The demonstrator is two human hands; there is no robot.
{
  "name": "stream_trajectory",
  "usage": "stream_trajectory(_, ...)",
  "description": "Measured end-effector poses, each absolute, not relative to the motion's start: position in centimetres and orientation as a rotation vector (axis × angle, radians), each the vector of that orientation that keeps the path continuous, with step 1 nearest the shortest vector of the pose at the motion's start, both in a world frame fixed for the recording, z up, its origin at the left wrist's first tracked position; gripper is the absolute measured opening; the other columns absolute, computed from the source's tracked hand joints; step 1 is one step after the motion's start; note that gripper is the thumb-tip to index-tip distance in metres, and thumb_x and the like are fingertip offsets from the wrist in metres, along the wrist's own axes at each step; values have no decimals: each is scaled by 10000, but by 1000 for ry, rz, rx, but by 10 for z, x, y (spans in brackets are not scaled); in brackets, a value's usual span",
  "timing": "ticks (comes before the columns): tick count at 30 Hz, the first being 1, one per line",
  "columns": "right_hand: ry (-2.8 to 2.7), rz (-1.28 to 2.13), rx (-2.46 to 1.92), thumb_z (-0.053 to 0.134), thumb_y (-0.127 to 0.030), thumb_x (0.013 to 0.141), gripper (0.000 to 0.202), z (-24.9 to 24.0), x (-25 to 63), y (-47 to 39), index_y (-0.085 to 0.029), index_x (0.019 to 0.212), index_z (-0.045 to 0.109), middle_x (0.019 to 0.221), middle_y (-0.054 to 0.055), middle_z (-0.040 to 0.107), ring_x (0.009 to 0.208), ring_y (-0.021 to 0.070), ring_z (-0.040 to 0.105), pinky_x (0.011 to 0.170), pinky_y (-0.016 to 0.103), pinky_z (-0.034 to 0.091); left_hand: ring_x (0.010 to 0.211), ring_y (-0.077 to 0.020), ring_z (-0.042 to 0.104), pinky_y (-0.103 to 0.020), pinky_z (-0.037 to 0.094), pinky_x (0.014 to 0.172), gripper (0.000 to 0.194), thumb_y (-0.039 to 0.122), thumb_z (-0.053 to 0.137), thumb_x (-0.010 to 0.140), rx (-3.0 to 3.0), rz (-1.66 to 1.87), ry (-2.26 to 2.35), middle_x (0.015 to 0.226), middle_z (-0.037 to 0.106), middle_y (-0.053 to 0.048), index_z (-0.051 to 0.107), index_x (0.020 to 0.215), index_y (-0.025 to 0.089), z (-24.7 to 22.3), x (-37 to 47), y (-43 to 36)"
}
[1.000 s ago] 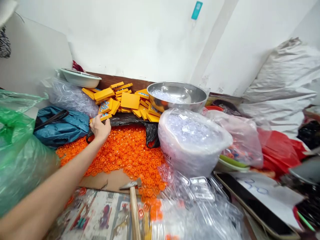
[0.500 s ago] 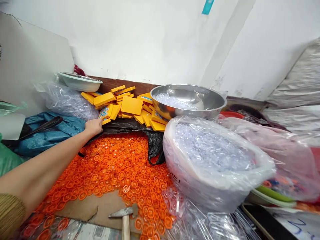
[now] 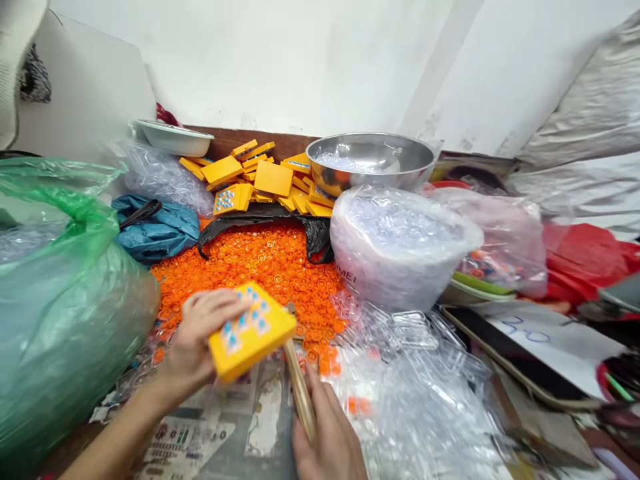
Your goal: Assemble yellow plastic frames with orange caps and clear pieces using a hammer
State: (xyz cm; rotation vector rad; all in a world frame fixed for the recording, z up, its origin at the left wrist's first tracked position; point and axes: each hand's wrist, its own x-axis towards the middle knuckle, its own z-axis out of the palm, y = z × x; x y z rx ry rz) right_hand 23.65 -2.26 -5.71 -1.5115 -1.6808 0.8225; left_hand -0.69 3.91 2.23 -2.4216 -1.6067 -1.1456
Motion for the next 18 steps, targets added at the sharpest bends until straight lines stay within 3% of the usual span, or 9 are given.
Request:
stream_trajectory(2,-1580,887,-1488,602,-289,792,580,-50,240,-25,-324,1364,510,1194,29,652,1101,246,627,961,377,492,1121,-263,580,-442,369,962,361,213,574,832,-2658,-1130,-1470,1091,715,-25,641,1161,344,1,-19,6)
stream_trajectory(4,-1492,958,-1441,635,-309,786,521,-39,239,-33,-313,1303,567,1228,29,642,1160,241,593,986,345,471,1200,-294,538,-477,373,992,381,204,596,831,-2823,-1007,-1416,1181,690,-23,642,1159,392,-18,-25,-15)
stream_trajectory(8,-1359,1013,-1415,592,-414,839,332,-28,225,-52,-287,1145,616,916,12,683,852,194,669,758,275,543,1428,-360,261,-645,304,1047,693,1,428,836,-2850,-800,-1413,1549,352,-44,462,1347,467,-42,-22,-33)
stream_trajectory(10,-1315,996,-1413,605,-455,819,324,-30,217,-59,-282,1092,628,912,17,657,864,199,647,796,284,528,1445,-352,226,-648,324,1050,798,-58,350,820,-2742,-865,-1569,1583,262,-83,319,1440,444,-50,-20,-37)
stream_trajectory(12,-1278,998,-1403,626,-491,790,361,-38,209,-64,-275,1079,634,1066,44,644,1019,229,617,926,315,485,1414,-316,324,-586,386,1057,795,-38,329,843,-2597,-1050,-1774,1551,328,-115,200,1488,409,-58,-18,-39)
stream_trajectory(14,-1224,1061,-1391,604,-527,798,425,-49,203,-66,-269,1135,603,1165,62,640,1098,248,608,960,341,478,1354,-274,436,-507,455,1042,758,12,326,879,-2481,-1225,-1932,1488,435,-118,113,1508,378,-66,-14,-40)
stream_trajectory(18,-1130,1180,-1388,600,-576,789,537,-66,196,-68,-254,1214,534,1242,102,637,1125,276,623,932,381,510,1332,-225,469,-419,478,1053,699,56,338,892,-2478,-1323,-1990,1476,463,-96,134,1513,304,-67,0,-37)
